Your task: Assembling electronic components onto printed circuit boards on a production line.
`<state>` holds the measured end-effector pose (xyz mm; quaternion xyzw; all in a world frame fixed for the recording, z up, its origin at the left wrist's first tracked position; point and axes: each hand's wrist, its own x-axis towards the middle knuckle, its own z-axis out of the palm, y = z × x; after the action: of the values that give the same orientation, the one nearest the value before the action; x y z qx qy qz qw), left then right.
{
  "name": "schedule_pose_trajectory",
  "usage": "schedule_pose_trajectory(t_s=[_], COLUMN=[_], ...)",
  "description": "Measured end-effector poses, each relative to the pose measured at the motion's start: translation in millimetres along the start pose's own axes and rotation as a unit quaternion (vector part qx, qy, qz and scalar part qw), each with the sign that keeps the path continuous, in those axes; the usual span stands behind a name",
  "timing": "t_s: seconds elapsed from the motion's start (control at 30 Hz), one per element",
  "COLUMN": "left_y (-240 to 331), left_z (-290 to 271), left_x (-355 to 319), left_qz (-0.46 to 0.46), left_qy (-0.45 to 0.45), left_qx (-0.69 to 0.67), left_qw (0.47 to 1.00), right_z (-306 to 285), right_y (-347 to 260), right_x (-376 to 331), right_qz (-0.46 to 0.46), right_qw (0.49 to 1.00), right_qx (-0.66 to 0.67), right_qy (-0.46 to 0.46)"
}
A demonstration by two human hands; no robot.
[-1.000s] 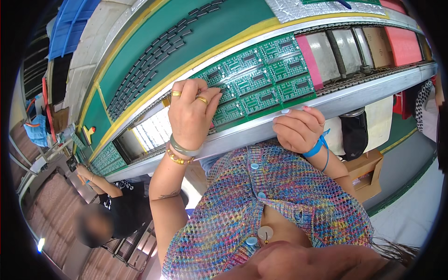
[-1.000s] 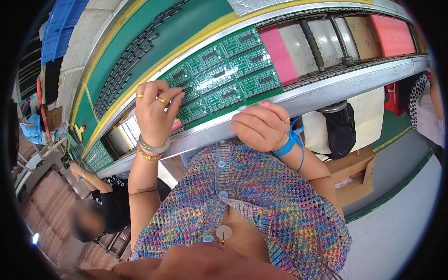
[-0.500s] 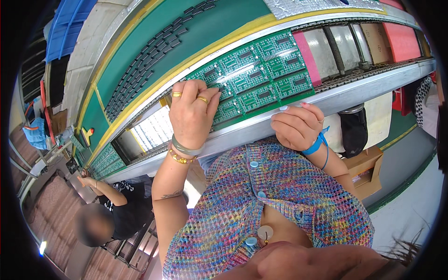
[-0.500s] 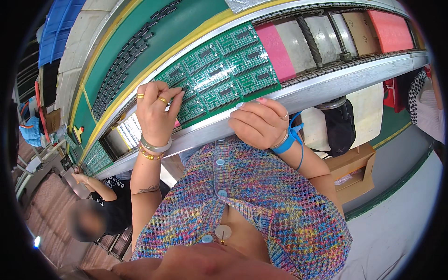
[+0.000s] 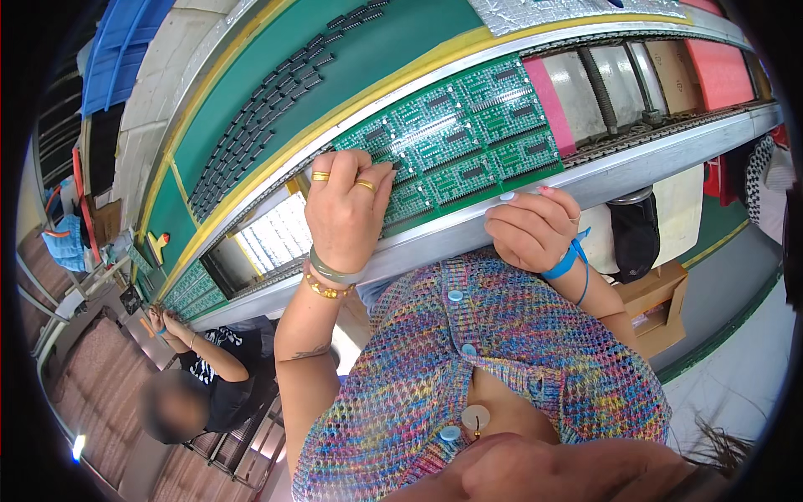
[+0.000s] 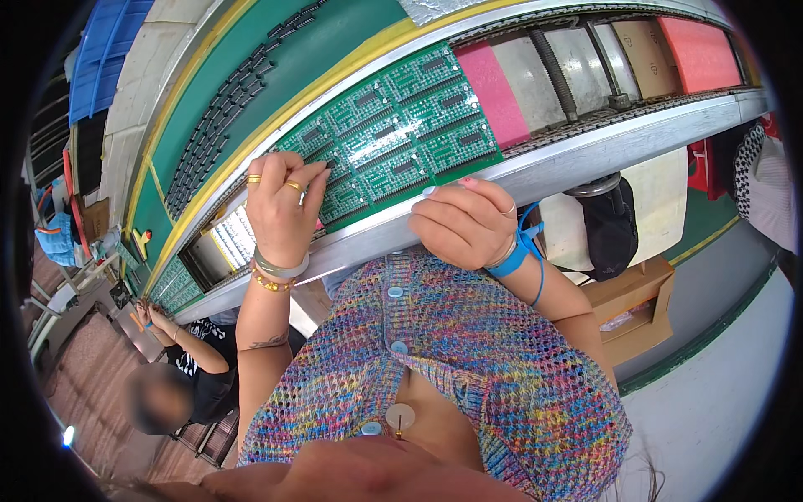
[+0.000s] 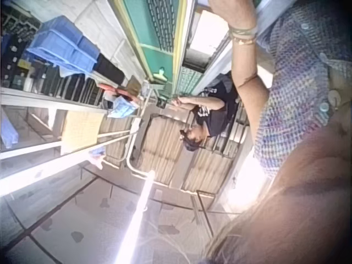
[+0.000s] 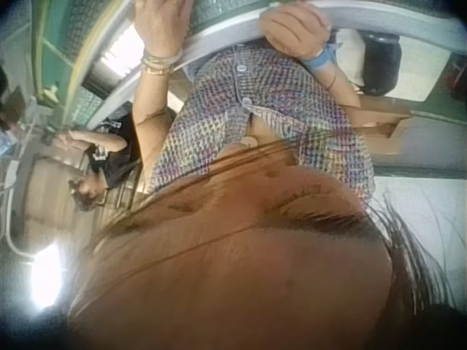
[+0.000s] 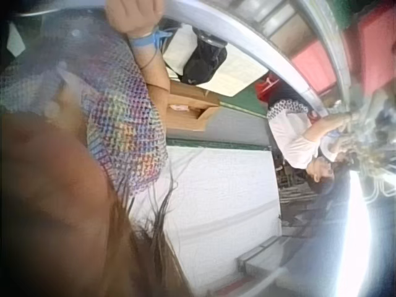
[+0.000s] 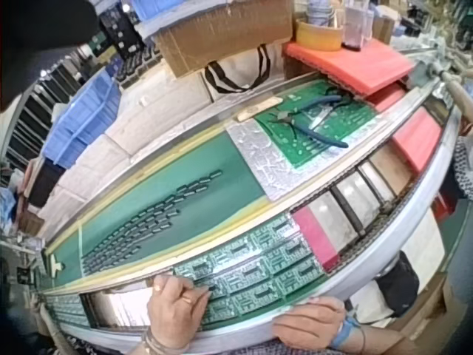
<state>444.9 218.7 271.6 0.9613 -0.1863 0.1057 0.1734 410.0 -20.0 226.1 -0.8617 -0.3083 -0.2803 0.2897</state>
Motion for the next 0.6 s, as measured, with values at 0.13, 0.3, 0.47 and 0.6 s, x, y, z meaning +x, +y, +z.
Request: schedule_pose_trajectory(t_s=[0.13, 0.3, 0.47, 0.6], left_y=[1, -3, 3, -9], left_z=[0, 2, 6, 0], left_x=[1, 0, -11, -7], left_qz=[-0.01, -0.024, 0.007, 0.01], left_qy=[-0.009, -0.013, 0.018, -0.019], left_qx=[0.0, -0.011, 0.021, 0.042], left_qw=[1.0, 1.0, 1.0, 0.999], right_z=[1, 0, 0, 1], right_y=[0, -1, 0, 1], right_x=[-1, -1, -1, -2], right_qz=[0.002, 0.0, -0.004, -0.004], right_qw=[1.0, 1.0, 1.0, 1.0], right_qx=[0.0, 0.0, 0.005, 0.0], right_qy=[0.003, -0.001, -0.002, -0.002])
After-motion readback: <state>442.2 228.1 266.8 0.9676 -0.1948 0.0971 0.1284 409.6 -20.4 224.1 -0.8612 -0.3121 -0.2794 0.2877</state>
